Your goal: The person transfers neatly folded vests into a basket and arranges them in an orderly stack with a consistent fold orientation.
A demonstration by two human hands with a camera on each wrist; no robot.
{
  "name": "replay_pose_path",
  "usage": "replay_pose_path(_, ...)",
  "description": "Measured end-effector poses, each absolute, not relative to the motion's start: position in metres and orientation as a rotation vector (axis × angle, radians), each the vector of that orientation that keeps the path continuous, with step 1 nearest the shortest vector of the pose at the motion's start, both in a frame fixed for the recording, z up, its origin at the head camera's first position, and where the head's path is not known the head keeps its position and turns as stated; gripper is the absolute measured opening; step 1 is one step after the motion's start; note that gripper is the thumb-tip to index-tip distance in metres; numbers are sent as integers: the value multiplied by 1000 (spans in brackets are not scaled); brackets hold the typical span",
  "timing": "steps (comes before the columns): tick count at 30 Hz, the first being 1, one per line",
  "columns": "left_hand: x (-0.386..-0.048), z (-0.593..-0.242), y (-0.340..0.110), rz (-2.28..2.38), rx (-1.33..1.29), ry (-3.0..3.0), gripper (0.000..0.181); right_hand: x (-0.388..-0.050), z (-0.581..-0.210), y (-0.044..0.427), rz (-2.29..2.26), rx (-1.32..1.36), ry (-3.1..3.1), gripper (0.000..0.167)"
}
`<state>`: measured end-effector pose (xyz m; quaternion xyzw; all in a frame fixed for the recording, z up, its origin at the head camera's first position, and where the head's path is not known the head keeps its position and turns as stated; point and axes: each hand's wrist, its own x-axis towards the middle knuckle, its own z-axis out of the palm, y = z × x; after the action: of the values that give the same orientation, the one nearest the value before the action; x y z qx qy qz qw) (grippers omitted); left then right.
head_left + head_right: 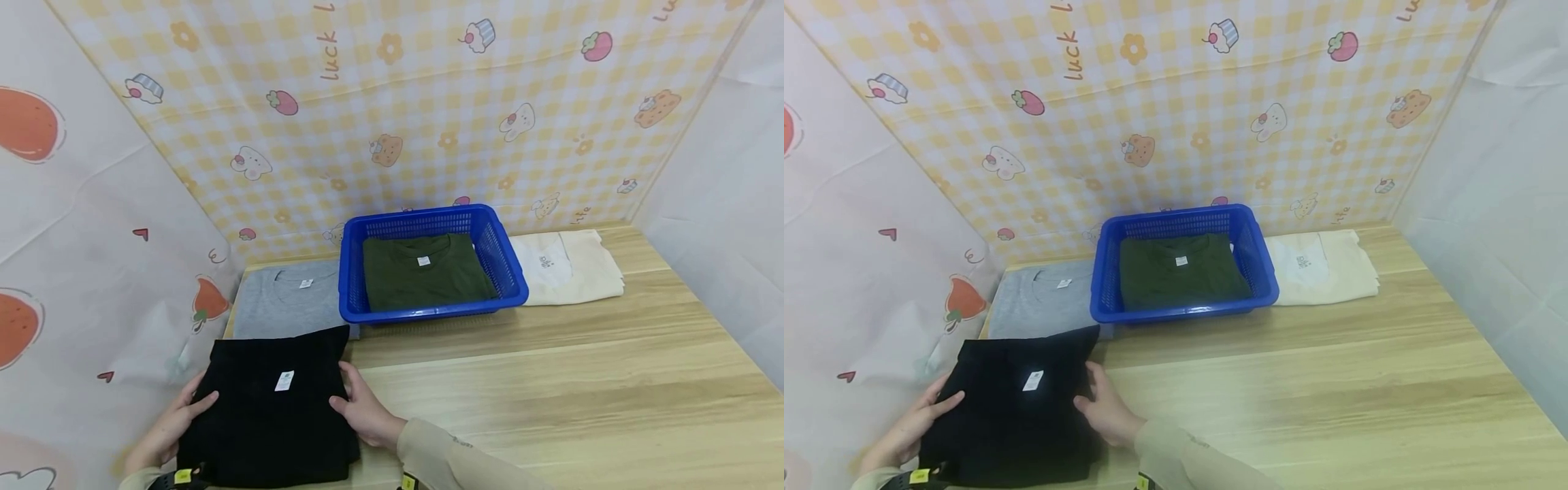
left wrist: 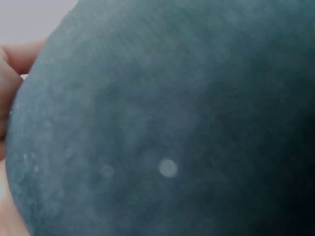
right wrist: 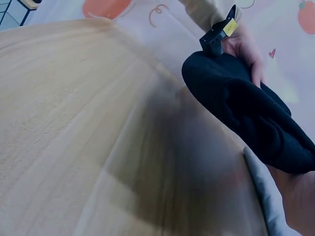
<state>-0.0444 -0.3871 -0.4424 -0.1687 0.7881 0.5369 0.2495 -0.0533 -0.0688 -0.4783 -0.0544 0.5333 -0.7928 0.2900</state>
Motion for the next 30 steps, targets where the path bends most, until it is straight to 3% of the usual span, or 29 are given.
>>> replay_pose_path(20, -54, -412, -391, 1483, -336, 2224, 73, -59, -432, -64, -2138, -219, 1429, 56)
replay_pose_path(30, -67, -394, -372, 1673, -279, 2141, 72, -80, -412, -47, -2117, -250, 1545, 56)
